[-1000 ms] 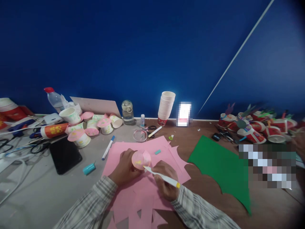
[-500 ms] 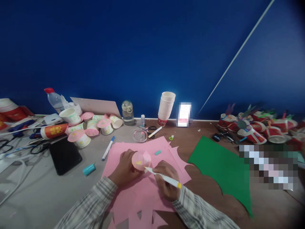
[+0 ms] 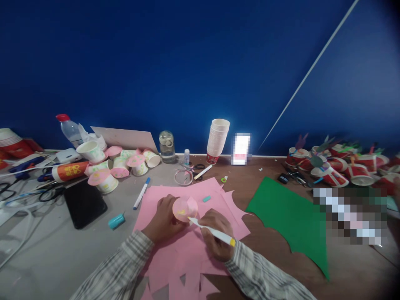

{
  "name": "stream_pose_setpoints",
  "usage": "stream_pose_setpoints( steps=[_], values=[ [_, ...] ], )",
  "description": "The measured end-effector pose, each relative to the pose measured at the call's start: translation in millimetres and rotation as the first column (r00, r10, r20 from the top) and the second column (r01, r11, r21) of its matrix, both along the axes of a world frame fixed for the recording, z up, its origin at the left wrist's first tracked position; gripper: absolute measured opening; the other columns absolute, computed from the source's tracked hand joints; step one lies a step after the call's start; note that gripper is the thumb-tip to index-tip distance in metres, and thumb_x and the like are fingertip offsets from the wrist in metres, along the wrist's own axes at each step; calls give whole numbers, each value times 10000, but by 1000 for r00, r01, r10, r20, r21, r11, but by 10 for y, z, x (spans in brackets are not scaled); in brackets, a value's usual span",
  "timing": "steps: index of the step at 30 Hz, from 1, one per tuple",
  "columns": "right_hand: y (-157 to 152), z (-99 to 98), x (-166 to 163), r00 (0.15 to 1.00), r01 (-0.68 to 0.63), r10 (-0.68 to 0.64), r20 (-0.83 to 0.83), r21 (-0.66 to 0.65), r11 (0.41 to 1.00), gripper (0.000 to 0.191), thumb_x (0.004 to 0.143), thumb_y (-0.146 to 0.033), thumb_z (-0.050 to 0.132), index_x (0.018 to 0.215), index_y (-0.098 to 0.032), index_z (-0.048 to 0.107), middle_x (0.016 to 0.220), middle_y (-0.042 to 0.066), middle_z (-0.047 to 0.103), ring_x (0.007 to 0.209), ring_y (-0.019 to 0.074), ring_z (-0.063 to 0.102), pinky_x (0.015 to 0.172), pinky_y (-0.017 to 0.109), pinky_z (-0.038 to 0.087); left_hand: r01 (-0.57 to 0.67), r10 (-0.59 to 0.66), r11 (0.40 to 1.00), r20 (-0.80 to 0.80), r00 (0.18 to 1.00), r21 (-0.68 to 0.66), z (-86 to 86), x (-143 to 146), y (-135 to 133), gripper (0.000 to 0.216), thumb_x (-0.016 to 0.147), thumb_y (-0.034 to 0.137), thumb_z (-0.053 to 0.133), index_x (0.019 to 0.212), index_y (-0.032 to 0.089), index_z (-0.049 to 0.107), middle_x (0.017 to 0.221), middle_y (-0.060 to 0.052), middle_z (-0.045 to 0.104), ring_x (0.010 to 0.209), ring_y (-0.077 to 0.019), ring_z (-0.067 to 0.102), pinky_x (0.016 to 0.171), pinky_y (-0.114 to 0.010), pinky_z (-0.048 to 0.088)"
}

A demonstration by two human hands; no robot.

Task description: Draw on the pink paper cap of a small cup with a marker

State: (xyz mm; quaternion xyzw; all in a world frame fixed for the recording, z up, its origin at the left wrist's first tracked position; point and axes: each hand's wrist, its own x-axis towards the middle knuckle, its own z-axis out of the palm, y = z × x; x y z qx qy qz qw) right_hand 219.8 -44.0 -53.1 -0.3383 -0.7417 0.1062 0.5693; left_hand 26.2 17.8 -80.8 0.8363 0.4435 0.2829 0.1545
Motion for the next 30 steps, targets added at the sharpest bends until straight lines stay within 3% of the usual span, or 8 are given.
stream_pose_setpoints(
  steps=[5, 10, 16, 20, 25, 30],
  values=[
    [0, -10, 10, 997, 74, -74, -2, -25, 997, 148, 734, -110, 519, 795, -204, 617, 602, 5, 617, 516, 169, 560, 493, 290, 461, 2, -2, 1000, -9, 1000, -8, 14, 12, -2, 533, 544, 350, 720, 1024, 267, 505, 903, -2, 569, 888, -243, 547, 812, -411, 432],
    [-5, -28, 4, 1000, 23, -23, -6, -17, 1000, 169, 728, -104, 524, 834, -199, 613, 620, 9, 633, 525, 168, 566, 508, 292, 466, -2, 2, 1000, 1, 1000, -10, 32, 20, -14, 512, 548, 345, 716, 1013, 277, 514, 888, 9, 566, 872, -236, 546, 800, -402, 440],
    [-3, 0, -1, 997, 72, -72, -20, -14, 997, 149, 724, -100, 521, 787, -198, 614, 595, 7, 618, 508, 166, 553, 488, 284, 454, -2, 2, 1000, 6, 1000, -12, 27, 11, -11, 539, 547, 361, 716, 1037, 269, 510, 904, 2, 571, 886, -240, 547, 810, -409, 443],
    [-2, 12, -7, 1000, 14, -14, -9, 12, 1000, 175, 725, -88, 522, 837, -192, 609, 637, 16, 643, 527, 166, 566, 518, 296, 473, 5, -5, 1000, 1, 1000, -13, 17, 7, -4, 530, 548, 349, 720, 1030, 273, 513, 899, 4, 566, 891, -241, 543, 817, -414, 436],
    [-6, 7, -3, 996, 86, -86, 0, -10, 996, 143, 734, -109, 520, 793, -200, 612, 594, 7, 614, 510, 170, 554, 486, 290, 458, 0, 0, 1000, 9, 1000, -23, 19, 12, -2, 524, 549, 353, 718, 1024, 271, 513, 897, -2, 567, 887, -249, 543, 812, -418, 430],
    [-16, -10, -19, 1000, -1, 1, -8, 14, 1000, 179, 735, -96, 526, 861, -193, 608, 647, 18, 651, 533, 167, 570, 510, 294, 476, -6, 6, 1000, -3, 1000, -20, 28, 13, -9, 506, 554, 360, 710, 1018, 277, 525, 903, -3, 575, 890, -250, 544, 818, -421, 432]
  ],
)
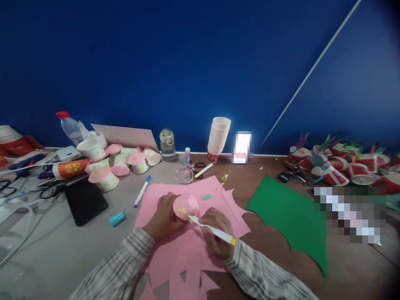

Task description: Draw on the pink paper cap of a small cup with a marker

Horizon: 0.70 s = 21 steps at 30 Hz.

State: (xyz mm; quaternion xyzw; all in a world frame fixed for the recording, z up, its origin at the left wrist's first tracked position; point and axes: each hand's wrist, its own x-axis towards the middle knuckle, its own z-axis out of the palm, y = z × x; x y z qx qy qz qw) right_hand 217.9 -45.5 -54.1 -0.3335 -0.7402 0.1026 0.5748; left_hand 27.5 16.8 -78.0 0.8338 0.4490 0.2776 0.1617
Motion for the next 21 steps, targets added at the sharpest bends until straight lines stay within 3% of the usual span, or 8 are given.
stream_pose_setpoints(
  steps=[6, 11, 21],
  values=[
    [3, -31, 1, 998, 64, -64, 4, -28, 998, 153, 726, -105, 531, 807, -204, 615, 593, 1, 613, 510, 169, 553, 485, 294, 461, 8, -8, 1000, -16, 1000, 7, -9, -9, 4, 542, 546, 368, 715, 1041, 273, 514, 900, 4, 572, 887, -240, 545, 818, -412, 440],
    [1, -9, -12, 1000, 8, -8, -3, -5, 1000, 199, 728, -91, 523, 870, -202, 607, 652, 13, 652, 552, 170, 576, 521, 299, 484, 8, -8, 1000, -18, 1000, 5, -15, -11, 4, 530, 556, 390, 713, 1035, 270, 519, 894, 5, 561, 885, -238, 541, 815, -411, 437],
    [3, 11, -9, 1000, 24, -24, -6, -10, 1000, 186, 729, -102, 523, 859, -207, 607, 646, 9, 645, 542, 166, 568, 518, 294, 486, 13, -13, 1000, -16, 1000, -7, -16, -12, 9, 530, 556, 378, 708, 1040, 272, 520, 911, -3, 572, 899, -247, 539, 826, -416, 428]
  ],
)
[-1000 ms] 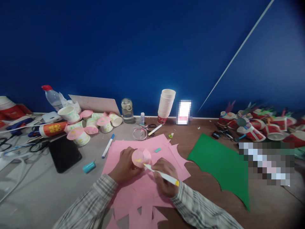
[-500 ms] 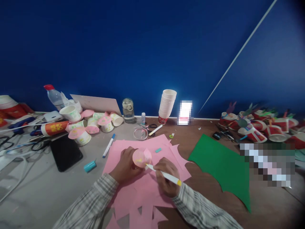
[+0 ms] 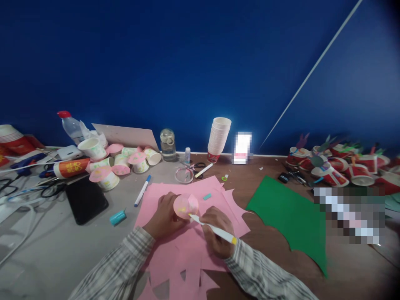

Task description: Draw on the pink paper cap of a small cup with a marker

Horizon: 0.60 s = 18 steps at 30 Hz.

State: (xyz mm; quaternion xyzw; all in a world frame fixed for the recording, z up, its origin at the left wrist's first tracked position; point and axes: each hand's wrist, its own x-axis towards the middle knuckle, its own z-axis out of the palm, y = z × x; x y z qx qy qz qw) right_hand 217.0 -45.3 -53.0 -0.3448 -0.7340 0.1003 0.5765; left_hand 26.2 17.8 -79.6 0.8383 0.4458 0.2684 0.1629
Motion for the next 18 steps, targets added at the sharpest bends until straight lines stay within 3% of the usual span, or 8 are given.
stream_pose_setpoints(
  steps=[18],
  values=[
    [11, 2, 0, 1000, -18, 18, 12, -1, 1000, 174, 731, -88, 524, 838, -193, 613, 639, 15, 649, 533, 170, 569, 515, 303, 474, -4, 4, 1000, 11, 1000, 28, 3, 7, 1, 511, 552, 360, 710, 1017, 260, 522, 890, -5, 573, 877, -243, 548, 799, -406, 441]
  ],
)
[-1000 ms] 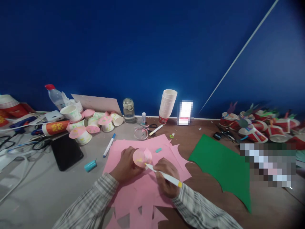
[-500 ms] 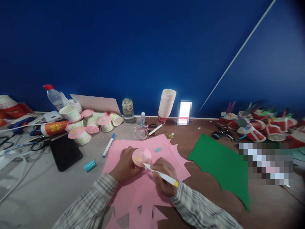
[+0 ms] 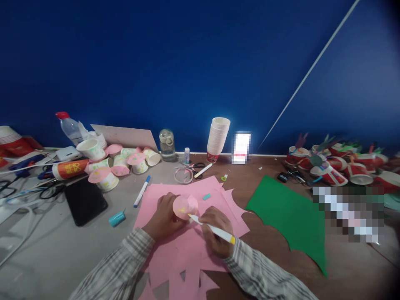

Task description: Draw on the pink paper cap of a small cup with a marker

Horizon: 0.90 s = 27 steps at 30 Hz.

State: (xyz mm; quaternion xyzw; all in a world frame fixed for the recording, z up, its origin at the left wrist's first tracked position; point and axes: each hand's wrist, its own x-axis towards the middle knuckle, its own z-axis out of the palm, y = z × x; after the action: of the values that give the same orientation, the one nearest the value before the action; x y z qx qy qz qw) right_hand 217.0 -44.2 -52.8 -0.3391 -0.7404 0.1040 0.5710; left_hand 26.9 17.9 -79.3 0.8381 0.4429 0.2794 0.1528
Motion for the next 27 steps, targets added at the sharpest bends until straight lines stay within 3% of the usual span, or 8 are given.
stream_pose_setpoints(
  steps=[5, 10, 27],
  values=[
    [1, 2, -6, 1000, -5, 5, 2, 3, 1000, 194, 726, -82, 525, 853, -199, 613, 639, 13, 648, 537, 170, 570, 509, 298, 477, -1, 1, 1000, 1, 1000, -11, 0, -2, -2, 517, 555, 370, 709, 1026, 270, 519, 907, -6, 577, 894, -248, 548, 814, -414, 437],
    [-4, 18, 12, 997, 80, -80, -11, -1, 997, 157, 724, -101, 516, 787, -209, 612, 600, 3, 624, 507, 170, 554, 484, 295, 460, -5, 5, 1000, 1, 1000, -5, -1, 0, -2, 529, 539, 353, 710, 1022, 258, 518, 896, -7, 582, 883, -247, 554, 801, -411, 450],
    [14, -16, 28, 999, 43, -43, -9, 17, 999, 179, 717, -90, 530, 825, -205, 613, 644, 4, 657, 536, 166, 574, 549, 315, 487, -26, 26, 999, 23, 999, -37, 85, 41, -45, 463, 546, 326, 707, 971, 278, 530, 881, 6, 569, 842, -234, 551, 788, -401, 437]
  ],
)
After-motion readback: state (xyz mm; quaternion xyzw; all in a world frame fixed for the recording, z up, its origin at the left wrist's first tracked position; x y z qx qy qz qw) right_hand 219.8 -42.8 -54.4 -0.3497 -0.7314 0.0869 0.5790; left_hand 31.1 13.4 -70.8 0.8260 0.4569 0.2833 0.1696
